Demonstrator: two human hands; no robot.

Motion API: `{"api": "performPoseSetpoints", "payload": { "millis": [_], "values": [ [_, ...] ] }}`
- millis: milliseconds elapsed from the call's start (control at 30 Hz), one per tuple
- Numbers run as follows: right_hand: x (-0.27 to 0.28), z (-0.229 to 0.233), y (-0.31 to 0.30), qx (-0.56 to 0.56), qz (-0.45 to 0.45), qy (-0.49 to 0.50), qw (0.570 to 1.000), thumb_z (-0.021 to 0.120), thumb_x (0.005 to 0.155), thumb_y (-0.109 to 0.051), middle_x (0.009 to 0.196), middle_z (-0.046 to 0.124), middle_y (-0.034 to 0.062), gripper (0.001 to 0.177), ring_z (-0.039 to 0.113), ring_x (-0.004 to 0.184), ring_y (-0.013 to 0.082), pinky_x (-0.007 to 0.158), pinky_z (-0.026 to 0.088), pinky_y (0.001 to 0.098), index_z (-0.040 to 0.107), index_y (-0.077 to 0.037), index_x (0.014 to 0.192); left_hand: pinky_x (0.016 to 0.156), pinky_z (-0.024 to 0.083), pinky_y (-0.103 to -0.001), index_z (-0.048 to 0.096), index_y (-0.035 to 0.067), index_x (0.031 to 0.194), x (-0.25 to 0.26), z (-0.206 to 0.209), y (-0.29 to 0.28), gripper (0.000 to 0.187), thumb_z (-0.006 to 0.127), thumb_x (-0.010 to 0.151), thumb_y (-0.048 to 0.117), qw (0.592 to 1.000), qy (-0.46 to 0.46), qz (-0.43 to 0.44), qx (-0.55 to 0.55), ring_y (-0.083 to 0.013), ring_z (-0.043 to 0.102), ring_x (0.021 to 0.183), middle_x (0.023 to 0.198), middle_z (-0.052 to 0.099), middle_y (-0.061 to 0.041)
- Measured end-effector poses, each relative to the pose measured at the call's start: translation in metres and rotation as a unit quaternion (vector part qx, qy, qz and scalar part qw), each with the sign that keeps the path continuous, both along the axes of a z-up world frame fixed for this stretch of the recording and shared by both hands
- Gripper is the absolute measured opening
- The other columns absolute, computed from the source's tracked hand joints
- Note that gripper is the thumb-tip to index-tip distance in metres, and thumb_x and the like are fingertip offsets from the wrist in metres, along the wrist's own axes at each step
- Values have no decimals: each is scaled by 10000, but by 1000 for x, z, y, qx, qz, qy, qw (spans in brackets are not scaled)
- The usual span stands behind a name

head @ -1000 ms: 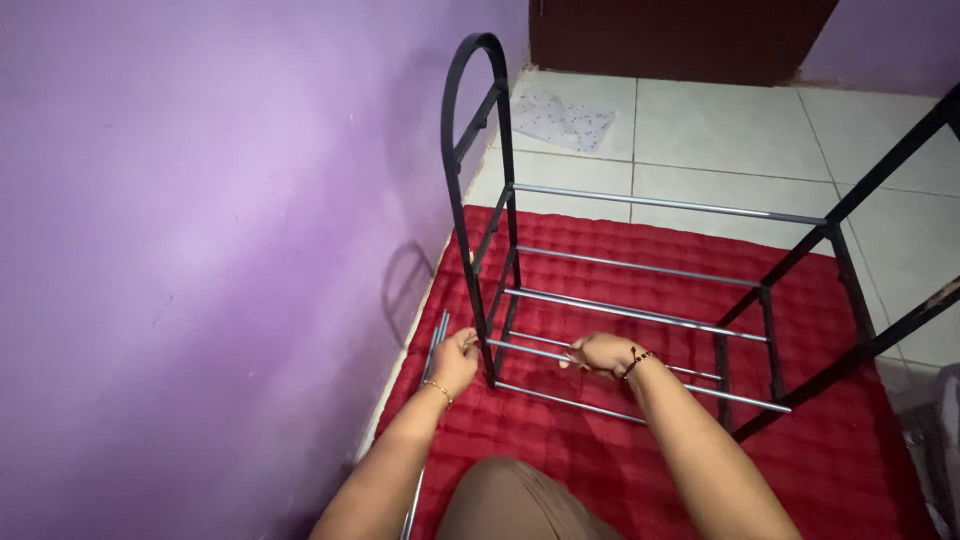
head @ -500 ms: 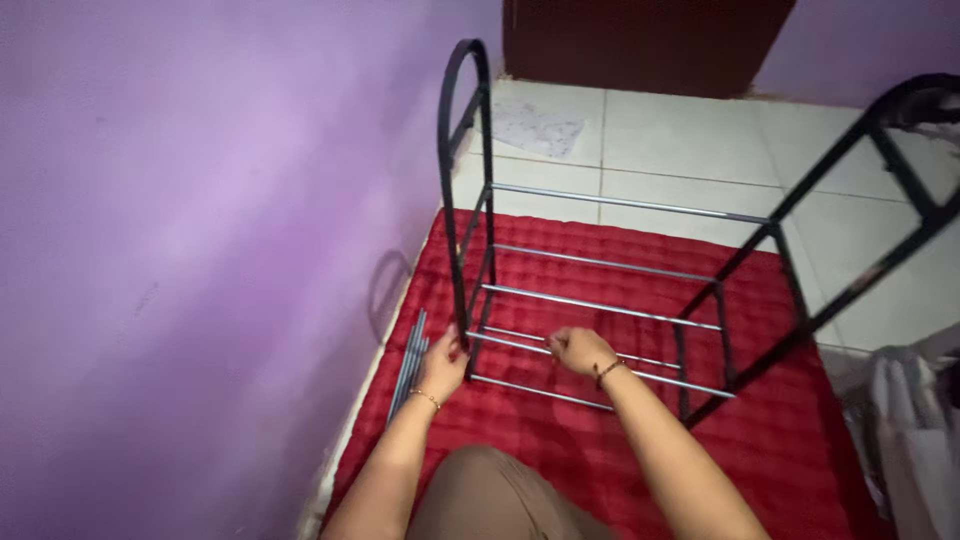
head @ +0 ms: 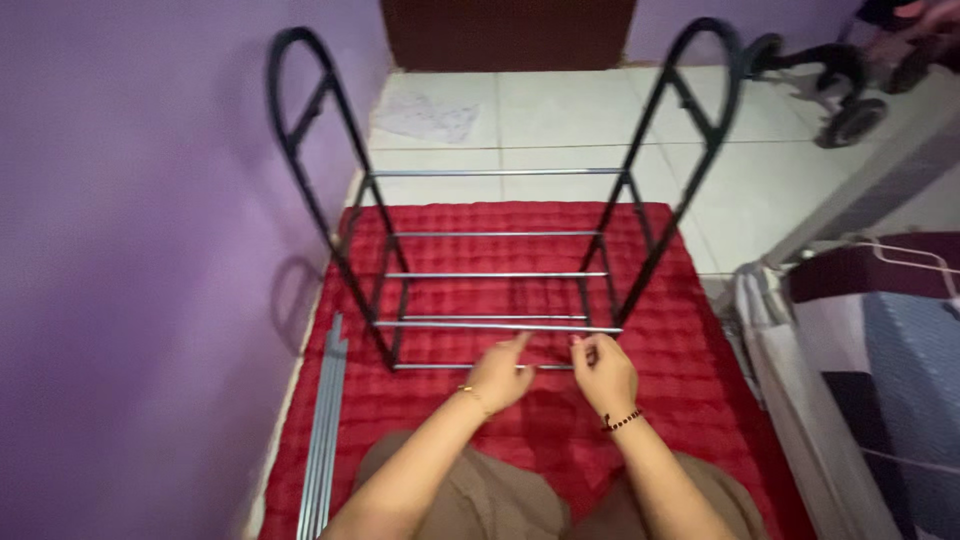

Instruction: The person assembles a metal rack by inserting horizontal silver rods into slots on two black vertical frames. They repeatedly pick up rods and slide them into place, gradually building the rack structure on a red mat.

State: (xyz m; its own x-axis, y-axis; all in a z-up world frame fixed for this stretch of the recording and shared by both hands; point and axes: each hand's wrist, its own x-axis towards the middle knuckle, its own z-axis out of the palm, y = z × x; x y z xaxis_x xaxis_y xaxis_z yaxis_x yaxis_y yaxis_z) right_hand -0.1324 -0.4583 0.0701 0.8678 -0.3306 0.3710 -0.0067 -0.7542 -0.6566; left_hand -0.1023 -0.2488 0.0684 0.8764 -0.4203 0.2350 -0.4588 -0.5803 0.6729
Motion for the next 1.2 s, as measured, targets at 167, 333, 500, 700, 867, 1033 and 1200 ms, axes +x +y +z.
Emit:
{"api": "performPoseSetpoints", "payload": {
  "millis": [167, 333, 500, 700, 867, 1033, 1200],
  "values": [
    [24, -35, -74, 29, -35, -128, 991, 659, 941, -130, 978, 694, 154, 246, 688, 853, 289, 767, 555, 389, 651, -27, 1165, 1043, 479, -465, 600, 18, 1369, 37, 8, -92, 559, 718, 855, 203, 993, -96, -73, 7, -391, 602, 1230, 1321, 654, -221],
    [53, -65, -108, 113, 60, -86, 988, 648, 978, -135, 1118, 746, 162, 342, 732, 1024, 242, 868, 564, 342, 640, -20, 1299, 980, 494, -480, 636, 27, 1263, 69, -3, -135, 517, 757, 812, 250, 990, -61, -79, 102, -378, 636, 1128, 1175, 693, -189],
    [68, -76, -117, 160, 66, -42, 984, 659, 968, -144, 1084, 775, 139, 300, 741, 978, 184, 851, 568, 314, 682, -31, 1245, 904, 531, -502, 735, 78, 1080, 88, -28, -157, 254, 706, 891, 245, 991, -27, -83, 100, -384, 674, 1023, 1054, 717, -177],
    [72, -75, -120, 186, 40, 15, 982, 667, 977, -171, 1009, 788, 121, 243, 738, 926, 163, 808, 563, 311, 696, -62, 1192, 842, 549, -486, 766, 111, 1023, 100, -47, -158, 180, 627, 952, 201, 994, -16, -104, 28, -395, 677, 943, 995, 698, -189],
    [71, -62, -118, 137, 18, 52, 989, 648, 986, -172, 945, 759, 155, 197, 744, 848, 221, 735, 555, 350, 687, -79, 1155, 844, 548, -479, 764, 105, 1025, 99, -49, -157, 171, 630, 951, 182, 995, -33, -92, -4, -390, 677, 938, 978, 699, -186],
    [69, -55, -115, 131, 34, 30, 990, 612, 998, -172, 903, 743, 162, 166, 753, 797, 272, 689, 556, 363, 665, -81, 1127, 833, 543, -476, 766, 108, 1000, 94, -43, -155, 165, 622, 958, 178, 996, -39, -80, 5, -386, 665, 931, 948, 683, -182],
    [71, -57, -117, 135, 27, 59, 989, 608, 1010, -181, 889, 739, 168, 163, 750, 792, 274, 694, 552, 367, 646, -78, 1131, 835, 531, -483, 761, 107, 977, 98, -37, -156, 184, 594, 977, 185, 997, -34, -65, 34, -384, 655, 951, 939, 671, -182]
  ]
}}
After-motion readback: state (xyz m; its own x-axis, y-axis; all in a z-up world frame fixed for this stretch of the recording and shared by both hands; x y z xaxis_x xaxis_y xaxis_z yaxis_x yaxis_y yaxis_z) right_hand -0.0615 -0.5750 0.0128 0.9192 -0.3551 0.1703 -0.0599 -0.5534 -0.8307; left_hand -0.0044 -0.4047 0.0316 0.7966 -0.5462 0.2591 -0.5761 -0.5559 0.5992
